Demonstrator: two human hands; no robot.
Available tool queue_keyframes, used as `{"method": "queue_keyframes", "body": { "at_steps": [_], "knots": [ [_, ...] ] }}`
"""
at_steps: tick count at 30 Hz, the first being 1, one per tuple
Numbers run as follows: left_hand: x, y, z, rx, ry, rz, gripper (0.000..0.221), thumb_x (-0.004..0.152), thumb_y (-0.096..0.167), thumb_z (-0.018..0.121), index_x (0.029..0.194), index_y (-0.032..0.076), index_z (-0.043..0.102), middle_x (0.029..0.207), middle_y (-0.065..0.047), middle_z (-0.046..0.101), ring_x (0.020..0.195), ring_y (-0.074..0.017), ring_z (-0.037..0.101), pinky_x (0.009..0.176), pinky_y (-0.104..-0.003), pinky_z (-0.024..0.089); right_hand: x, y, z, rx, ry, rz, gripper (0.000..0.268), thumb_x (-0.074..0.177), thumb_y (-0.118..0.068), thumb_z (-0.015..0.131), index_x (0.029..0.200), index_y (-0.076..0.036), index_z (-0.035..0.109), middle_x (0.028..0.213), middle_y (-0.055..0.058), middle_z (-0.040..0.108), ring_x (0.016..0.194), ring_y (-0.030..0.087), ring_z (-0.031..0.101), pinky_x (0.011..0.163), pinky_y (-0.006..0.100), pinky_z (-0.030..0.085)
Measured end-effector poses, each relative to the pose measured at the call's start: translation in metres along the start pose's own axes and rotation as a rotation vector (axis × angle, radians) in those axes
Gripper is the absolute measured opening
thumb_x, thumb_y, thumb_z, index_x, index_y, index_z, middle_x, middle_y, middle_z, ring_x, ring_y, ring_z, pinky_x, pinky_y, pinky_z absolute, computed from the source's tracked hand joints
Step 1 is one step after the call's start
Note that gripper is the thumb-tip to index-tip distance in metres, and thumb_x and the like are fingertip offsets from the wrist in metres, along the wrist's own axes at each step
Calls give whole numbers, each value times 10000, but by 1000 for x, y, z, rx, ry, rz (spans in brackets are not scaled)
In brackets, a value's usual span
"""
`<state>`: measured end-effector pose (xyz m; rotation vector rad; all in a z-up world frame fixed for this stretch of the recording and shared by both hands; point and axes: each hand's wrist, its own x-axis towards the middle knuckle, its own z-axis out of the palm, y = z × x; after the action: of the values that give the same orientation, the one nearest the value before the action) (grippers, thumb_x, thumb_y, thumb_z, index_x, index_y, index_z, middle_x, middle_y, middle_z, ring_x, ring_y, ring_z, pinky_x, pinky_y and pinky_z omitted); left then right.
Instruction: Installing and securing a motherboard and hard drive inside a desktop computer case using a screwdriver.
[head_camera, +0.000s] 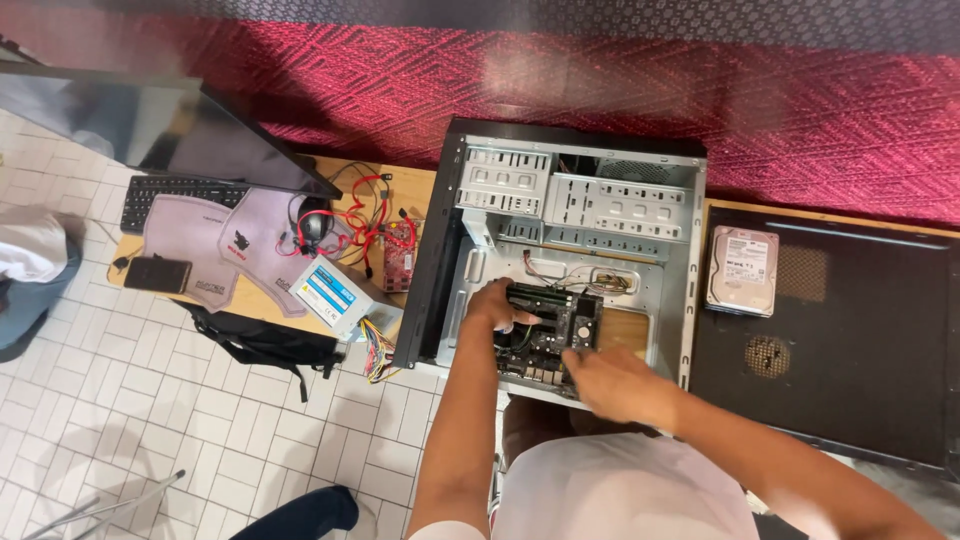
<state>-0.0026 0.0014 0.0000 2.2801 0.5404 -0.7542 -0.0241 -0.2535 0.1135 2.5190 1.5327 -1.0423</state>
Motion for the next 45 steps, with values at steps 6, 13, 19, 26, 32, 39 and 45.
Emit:
{"method": "queue_keyframes", "body": {
  "at_steps": [6,13,19,26,32,39,45],
  "knots": [
    [2,1,4,-5,18,-9,1047,574,506,981,1459,138,559,1339,-161,648,1320,-353,599,1131,-460,468,1,-13,-8,-28,-15,74,528,992,-429,495,1297,-9,589,960,200,758,883,363,764,763,523,577],
    [0,0,5,-5,5,-14,1062,569,521,980,1467,150,551,1347,-152,646,1322,-344,599,1125,-461,473,7,8,-5,-14,31,85,503,959,-263,558,1382,1,486,1099,247,697,914,409,750,761,535,580],
    [-2,5,0,-14,-7,-12,1068,577,502,982,1479,143,535,1369,-158,636,1337,-350,588,1141,-466,461,10,0,16,-49,63,67,470,1024,-402,488,1278,-12,563,970,216,710,803,391,742,680,546,588],
    [-8,8,-3,-36,-13,-16,1068,594,488,981,1492,130,527,1383,-171,628,1343,-357,579,1147,-473,452,12,0,3,-75,129,109,502,1009,-435,527,1352,-71,570,1100,214,692,874,384,753,741,535,599],
    [-11,11,-9,-51,-49,-12,1060,617,470,978,1497,103,515,1416,-177,613,1369,-369,555,1173,-496,424,6,-1,-3,-21,49,101,518,995,-343,535,1414,-44,479,1107,230,702,897,388,755,747,546,593],
    [-7,6,-4,-21,-20,6,1041,632,489,968,1488,102,519,1405,-170,610,1356,-375,563,1157,-496,440,3,-10,-1,36,34,66,533,989,-354,489,1366,23,509,1101,257,697,869,416,749,728,585,578],
    [4,-4,3,-17,-14,11,1071,604,517,977,1483,112,520,1400,-158,613,1352,-357,571,1157,-489,441,22,21,-4,33,63,184,510,1002,-430,451,1316,-38,544,1007,211,740,889,403,761,760,580,583]
  ]
}}
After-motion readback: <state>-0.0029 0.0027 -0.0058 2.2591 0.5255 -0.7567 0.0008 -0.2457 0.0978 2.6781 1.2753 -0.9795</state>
